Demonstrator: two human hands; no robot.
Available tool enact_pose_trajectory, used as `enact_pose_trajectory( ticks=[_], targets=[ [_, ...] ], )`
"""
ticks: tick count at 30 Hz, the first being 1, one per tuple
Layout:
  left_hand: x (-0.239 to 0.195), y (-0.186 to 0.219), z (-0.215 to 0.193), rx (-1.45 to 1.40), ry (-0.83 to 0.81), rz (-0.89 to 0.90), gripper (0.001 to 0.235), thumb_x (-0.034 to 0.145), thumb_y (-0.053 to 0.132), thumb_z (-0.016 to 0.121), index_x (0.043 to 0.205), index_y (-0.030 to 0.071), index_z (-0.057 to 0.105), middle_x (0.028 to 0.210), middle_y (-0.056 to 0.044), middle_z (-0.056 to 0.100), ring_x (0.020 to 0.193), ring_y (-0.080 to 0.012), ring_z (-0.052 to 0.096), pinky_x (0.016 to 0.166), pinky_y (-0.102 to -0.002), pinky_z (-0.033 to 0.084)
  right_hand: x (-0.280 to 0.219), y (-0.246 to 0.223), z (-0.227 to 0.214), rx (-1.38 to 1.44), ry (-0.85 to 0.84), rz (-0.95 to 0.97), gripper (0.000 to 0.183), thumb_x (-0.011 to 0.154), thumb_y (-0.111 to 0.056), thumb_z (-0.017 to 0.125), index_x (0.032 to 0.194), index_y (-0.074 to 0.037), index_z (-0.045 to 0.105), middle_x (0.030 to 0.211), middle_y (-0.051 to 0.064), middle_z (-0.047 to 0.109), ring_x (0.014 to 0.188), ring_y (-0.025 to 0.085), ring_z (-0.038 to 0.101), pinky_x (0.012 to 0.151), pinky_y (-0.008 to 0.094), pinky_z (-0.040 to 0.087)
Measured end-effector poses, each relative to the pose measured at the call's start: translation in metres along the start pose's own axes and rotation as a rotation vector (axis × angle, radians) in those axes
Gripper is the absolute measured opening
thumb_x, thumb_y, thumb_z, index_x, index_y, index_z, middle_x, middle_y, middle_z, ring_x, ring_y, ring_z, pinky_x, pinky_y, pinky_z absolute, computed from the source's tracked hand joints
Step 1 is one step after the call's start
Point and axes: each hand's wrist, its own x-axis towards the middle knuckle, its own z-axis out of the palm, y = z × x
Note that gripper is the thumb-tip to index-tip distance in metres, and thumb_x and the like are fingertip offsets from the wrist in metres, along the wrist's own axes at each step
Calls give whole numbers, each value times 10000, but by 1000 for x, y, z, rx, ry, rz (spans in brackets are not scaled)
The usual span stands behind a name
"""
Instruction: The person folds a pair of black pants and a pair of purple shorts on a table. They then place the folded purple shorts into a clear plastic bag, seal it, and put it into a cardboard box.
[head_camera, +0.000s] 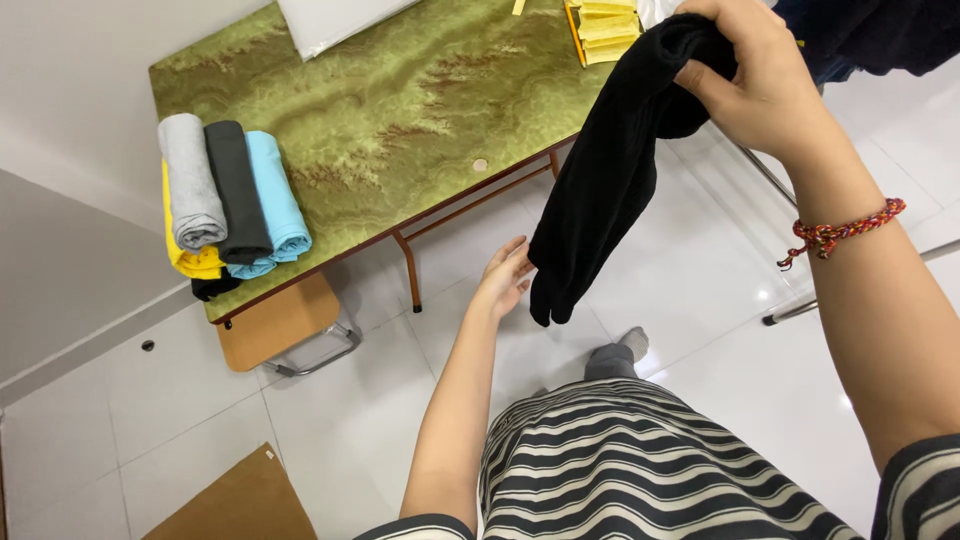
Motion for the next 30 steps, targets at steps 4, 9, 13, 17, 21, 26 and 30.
enact_pose_trajectory(
  ticks=[4,9,13,17,21,26,30],
  targets=[
    [-27,17,24,29,-24,66,597,915,223,747,1486,268,580,1381,10,643,1367,-133,550,1184,-395,327,-3,12,-4,-44,26,15,469,970,85,743,1424,79,630,1343,241,652,1221,417,583,1028,498,423],
    [-4,0,19,57,-98,-6,734,888,338,802,1551,306,487,1047,7,760,778,-80,635,689,-248,351,-7,22,-8,-45,28,7,439,987,84,732,1412,121,629,1338,273,662,1204,436,597,1017,508,439],
    [4,-15,21,10,-136,-128,834,867,506,767,1600,337,408,813,0,585,779,-153,642,604,-284,395,-8,12,-8,-10,36,17,511,963,122,687,1466,127,599,1410,285,641,1270,437,579,1061,510,431],
    [-5,-18,23,-53,-192,-158,769,875,413,805,1542,331,432,767,-25,618,633,-138,555,563,-285,353,-17,31,-7,-7,47,42,383,1013,111,693,1385,141,606,1347,265,647,1212,404,587,1010,498,443],
    [-2,-19,18,-27,-185,-219,430,968,455,733,1303,272,535,839,-63,666,674,-125,586,561,-265,361,-18,44,-8,-56,62,42,320,986,115,708,1293,142,622,1272,245,657,1130,387,584,958,503,442],
    [3,-18,33,50,-108,-128,507,995,549,621,1433,305,547,1028,6,709,959,-141,634,735,-300,360,-10,22,-7,1,72,68,484,968,140,664,1447,110,600,1353,257,651,1228,392,604,1045,468,452],
    [5,-11,48,19,-5,-2,721,961,496,604,1632,311,413,1510,36,602,1392,-121,556,1122,-371,376,-9,26,-11,-59,46,43,448,980,85,734,1417,93,637,1325,248,683,1189,411,622,1005,493,454]
  ],
)
